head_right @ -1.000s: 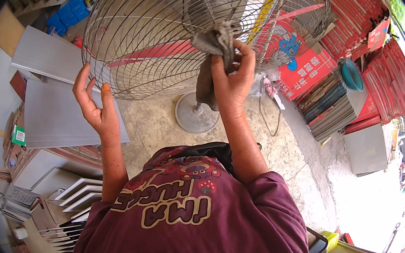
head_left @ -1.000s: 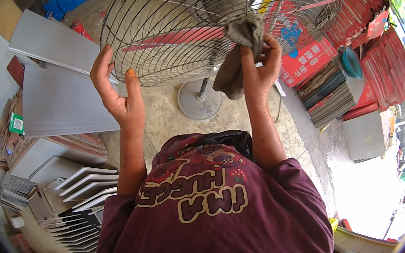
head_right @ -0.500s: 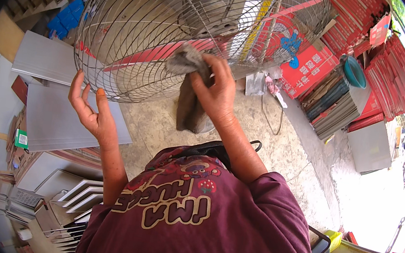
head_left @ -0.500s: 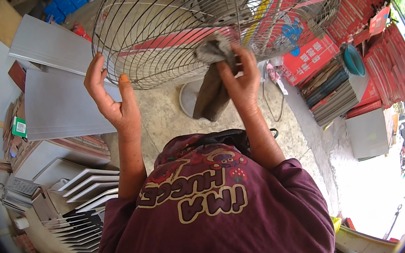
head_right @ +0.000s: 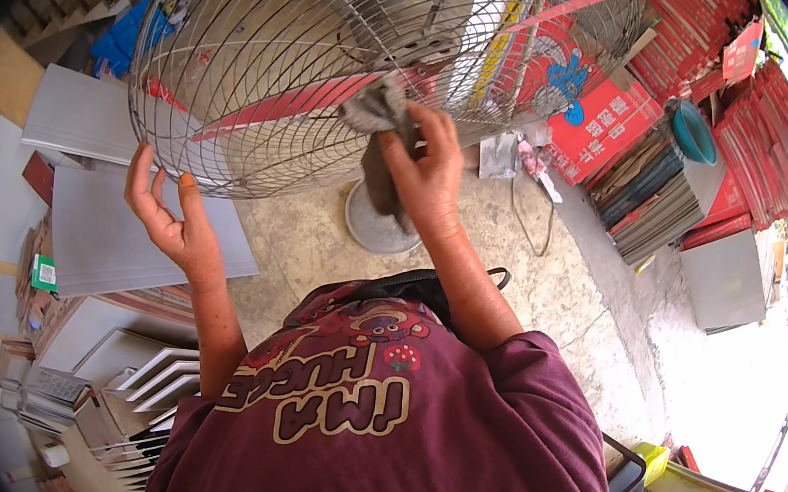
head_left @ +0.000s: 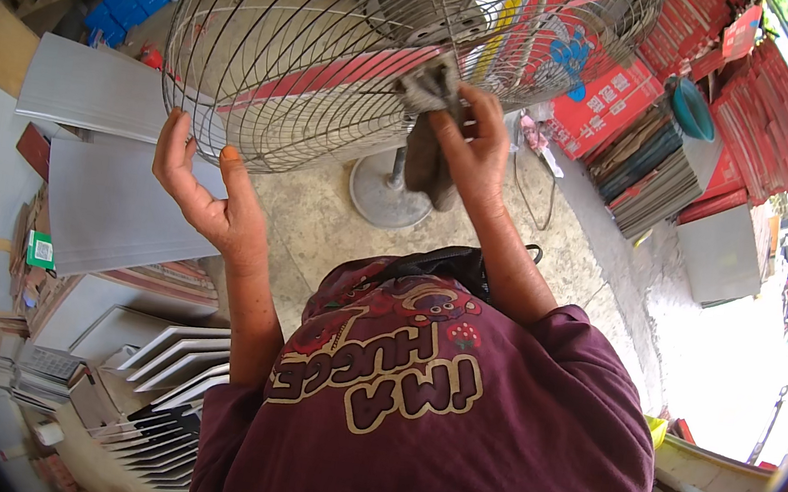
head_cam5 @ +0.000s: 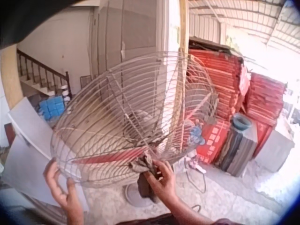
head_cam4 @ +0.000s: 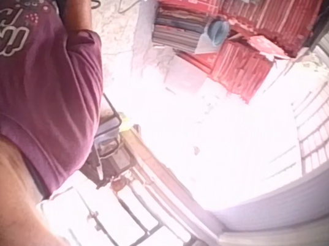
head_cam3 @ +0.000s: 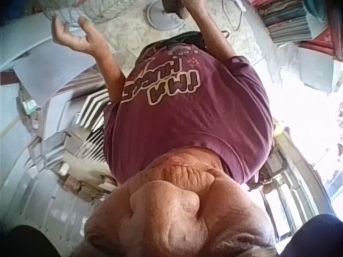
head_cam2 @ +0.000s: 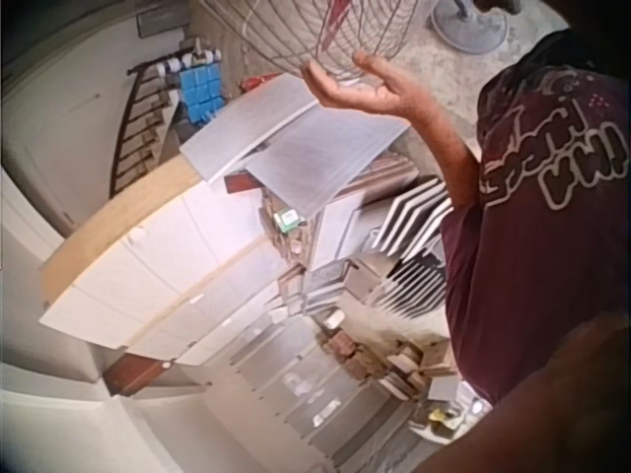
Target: The person cleans the metal grill of a large pedestal fan with a cloth.
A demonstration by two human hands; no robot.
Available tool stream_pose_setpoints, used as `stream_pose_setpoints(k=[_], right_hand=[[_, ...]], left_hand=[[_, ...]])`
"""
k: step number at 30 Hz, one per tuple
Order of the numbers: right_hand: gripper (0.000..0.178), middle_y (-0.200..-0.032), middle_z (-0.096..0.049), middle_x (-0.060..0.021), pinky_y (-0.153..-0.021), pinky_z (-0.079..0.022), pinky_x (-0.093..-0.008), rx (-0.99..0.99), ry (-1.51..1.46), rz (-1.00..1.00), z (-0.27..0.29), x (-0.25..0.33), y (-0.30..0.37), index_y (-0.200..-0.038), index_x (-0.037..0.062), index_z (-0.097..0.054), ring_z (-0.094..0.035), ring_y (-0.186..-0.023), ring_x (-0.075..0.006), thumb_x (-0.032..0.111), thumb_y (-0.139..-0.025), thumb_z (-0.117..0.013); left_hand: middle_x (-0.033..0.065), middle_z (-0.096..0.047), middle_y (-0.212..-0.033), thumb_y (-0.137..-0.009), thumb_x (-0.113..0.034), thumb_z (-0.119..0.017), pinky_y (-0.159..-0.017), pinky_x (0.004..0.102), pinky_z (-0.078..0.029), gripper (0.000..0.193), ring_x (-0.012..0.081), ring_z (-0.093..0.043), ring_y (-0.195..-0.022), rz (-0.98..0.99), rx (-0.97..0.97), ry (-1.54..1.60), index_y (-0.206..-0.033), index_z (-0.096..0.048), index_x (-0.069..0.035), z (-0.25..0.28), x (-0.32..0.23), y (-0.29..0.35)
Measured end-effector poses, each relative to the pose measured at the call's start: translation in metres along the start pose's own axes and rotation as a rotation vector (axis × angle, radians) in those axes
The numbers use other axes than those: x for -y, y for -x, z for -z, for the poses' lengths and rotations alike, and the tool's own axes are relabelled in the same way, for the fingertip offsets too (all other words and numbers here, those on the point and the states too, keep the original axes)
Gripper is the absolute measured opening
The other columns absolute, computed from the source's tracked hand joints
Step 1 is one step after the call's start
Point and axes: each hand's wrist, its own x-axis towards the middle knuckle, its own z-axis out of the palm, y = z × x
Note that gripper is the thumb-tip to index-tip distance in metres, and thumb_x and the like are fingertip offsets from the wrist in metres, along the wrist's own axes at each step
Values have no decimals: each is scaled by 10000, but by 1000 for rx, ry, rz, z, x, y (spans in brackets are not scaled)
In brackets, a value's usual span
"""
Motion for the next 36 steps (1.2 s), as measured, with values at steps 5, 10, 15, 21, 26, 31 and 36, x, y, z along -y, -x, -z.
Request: stream_pose_setpoints(k=[5, 10, 15, 21, 26, 31, 36], right_hand=[[379, -1003, -602, -77, -660, -486, -275, 171, 3, -60, -7, -4, 9, -1105, 16, -608, -589, -820, -158, 129, -761, -716], [493, -1000, -634, -81, -704, -500, -260, 49, -237, -171, 5, -18, -2, -1224, 50, -539, -596, -809, -116, 96, -768, -723], [539, -1017, -634, -116, -752, -507, -263, -109, -419, -203, 29, -23, -16, -1294, 43, -433, -610, -856, -138, 48, -819, -687], [427, -1016, -629, -100, -764, -499, -254, -225, -585, -252, 43, -24, -24, -1255, 33, -432, -597, -899, -128, 23, -874, -624], [383, -981, -622, -74, -745, -491, -240, -81, -552, -263, 28, -30, -14, -1219, 28, -488, -583, -881, -117, 10, -863, -629], [393, -955, -643, -44, -754, -479, -258, 132, -366, -281, 10, -33, 4, -1171, 35, -563, -571, -843, -100, 107, -806, -692], [379, -950, -643, -50, -762, -480, -259, 156, -384, -314, 16, -28, 6, -1163, 15, -570, -577, -846, -98, 103, -813, -687]], left_hand=[[122, -415, -1348, -854, 32, -525, -1001, 394, -371, 459, 236, -426, -1238, 9, 16, -12, -1304, -453, -19, 0, -2, 0], [118, -408, -1338, -857, 23, -534, -1002, 387, -365, 457, 233, -422, -1235, 20, 13, -27, -1304, -452, -18, -1, -4, 1], [116, -407, -1329, -863, 9, -535, -1000, 380, -367, 451, 225, -426, -1223, 10, 10, -47, -1305, -453, -15, -3, -5, 2], [112, -403, -1328, -868, -5, -539, -1000, 376, -375, 444, 217, -431, -1217, 18, 10, -62, -1305, -462, -20, -3, -5, 3], [106, -407, -1321, -860, -1, -542, -1002, 374, -380, 451, 210, -440, -1207, 27, -3, -78, -1305, -469, -33, -3, -7, 2], [128, -400, -1333, -873, -35, -550, -990, 400, -386, 440, 247, -427, -1220, 36, 13, -92, -1301, -447, -13, -5, -9, 2], [118, -396, -1333, -868, -19, -545, -990, 389, -387, 443, 225, -431, -1209, 38, 11, -75, -1302, -455, -21, -3, -7, 3]])
